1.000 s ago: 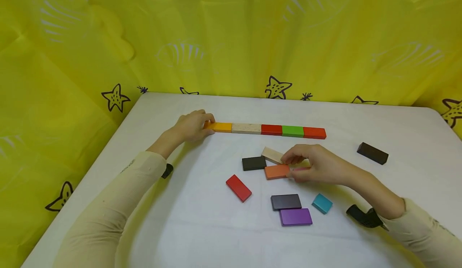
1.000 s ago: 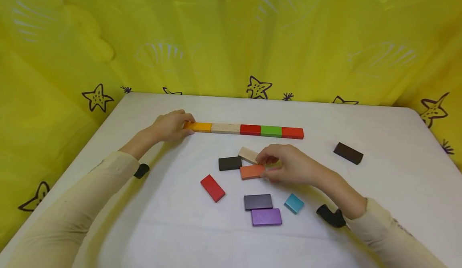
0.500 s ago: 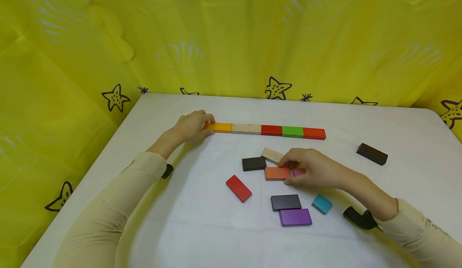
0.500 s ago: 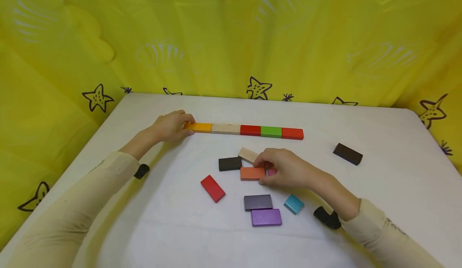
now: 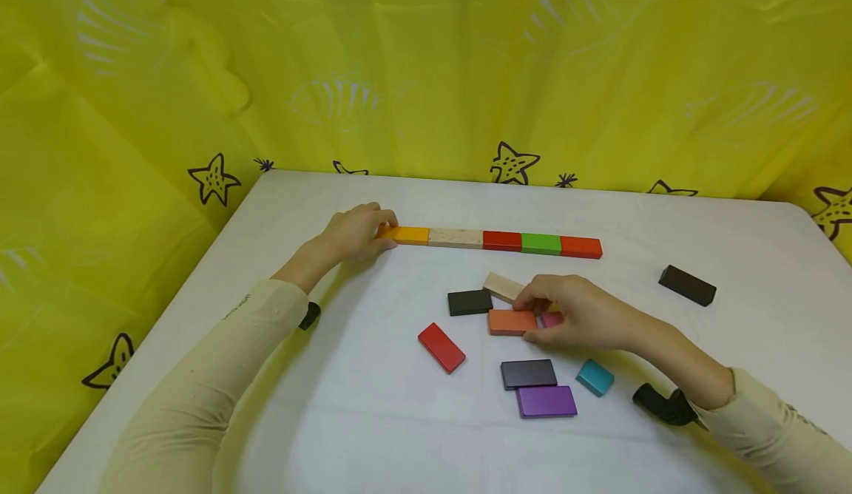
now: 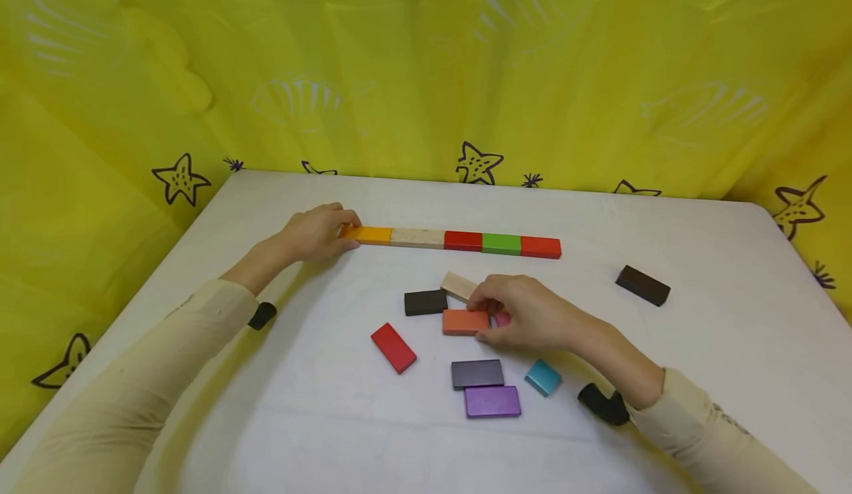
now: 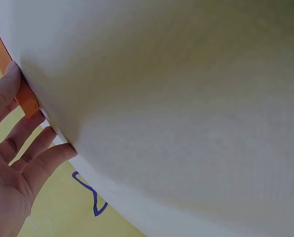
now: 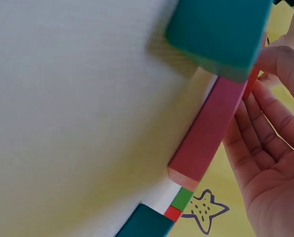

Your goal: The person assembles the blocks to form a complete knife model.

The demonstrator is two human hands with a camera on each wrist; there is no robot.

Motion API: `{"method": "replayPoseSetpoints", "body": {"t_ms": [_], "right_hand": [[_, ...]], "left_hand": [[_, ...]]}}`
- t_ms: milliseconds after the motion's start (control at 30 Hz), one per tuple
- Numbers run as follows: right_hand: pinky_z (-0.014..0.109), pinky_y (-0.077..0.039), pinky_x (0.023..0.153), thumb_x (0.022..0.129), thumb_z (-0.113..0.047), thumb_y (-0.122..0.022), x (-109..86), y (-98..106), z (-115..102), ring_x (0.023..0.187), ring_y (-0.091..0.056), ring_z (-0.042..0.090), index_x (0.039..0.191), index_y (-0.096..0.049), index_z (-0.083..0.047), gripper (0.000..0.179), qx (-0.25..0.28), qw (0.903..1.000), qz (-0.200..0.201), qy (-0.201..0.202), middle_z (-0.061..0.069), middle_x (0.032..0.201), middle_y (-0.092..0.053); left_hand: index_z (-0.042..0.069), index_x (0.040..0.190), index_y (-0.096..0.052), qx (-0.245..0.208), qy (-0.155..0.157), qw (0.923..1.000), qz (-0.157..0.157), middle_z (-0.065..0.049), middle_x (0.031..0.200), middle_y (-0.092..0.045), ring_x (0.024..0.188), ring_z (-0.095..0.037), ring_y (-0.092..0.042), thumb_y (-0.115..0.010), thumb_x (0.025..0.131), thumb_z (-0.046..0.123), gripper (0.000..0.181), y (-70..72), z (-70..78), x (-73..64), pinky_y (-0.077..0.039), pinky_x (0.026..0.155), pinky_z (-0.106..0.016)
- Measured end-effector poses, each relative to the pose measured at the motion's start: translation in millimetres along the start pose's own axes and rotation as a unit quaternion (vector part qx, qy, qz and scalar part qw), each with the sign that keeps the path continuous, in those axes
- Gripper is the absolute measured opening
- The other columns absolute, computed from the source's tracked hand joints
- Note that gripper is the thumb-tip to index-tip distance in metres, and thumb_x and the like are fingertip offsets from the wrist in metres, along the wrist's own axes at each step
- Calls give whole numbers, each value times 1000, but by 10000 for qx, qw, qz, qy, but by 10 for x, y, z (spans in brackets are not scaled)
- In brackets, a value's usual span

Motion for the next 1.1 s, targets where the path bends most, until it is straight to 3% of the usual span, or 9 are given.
{"method": "replayPoseSetpoints", "body": {"t_ms": [333,600,1100], "right_hand": [[35,-56,87,85,-16,-84,86,113,-27,98,-63,11,111,-72,-14,29,117,9993,253,242,-10,104,-69],[39,-57,84,82,-10,-85,203,181,-14,97,-65,15,111,-72,-10,31,-232,9971,663,284,-5,105,-71],[43,-54,86,85,-12,-84,461,233,76,95,-64,20,112,-72,-2,31,-328,9968,731,-39,4,103,-71]], "left_hand": [[16,125,-65,19,2,10000,-34,-7,105,-58,98,-26,-55,-70,98,34,33,8,-18,9,-48,81,-49],[16,126,-65,0,56,10000,-56,-7,108,-58,97,-26,-55,-69,98,34,33,27,-1,-4,-47,81,-47],[15,126,-65,-52,42,10000,-71,-7,103,-57,96,-26,-55,-71,98,33,33,10,8,-1,-47,79,-45]]}}
Point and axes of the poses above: each hand's wrist, its own x-axis towards the middle knuckle, its own y-axis out of the back of the hand, z = x × y, the point moved 1 cm from there along x, towards the middle knuckle
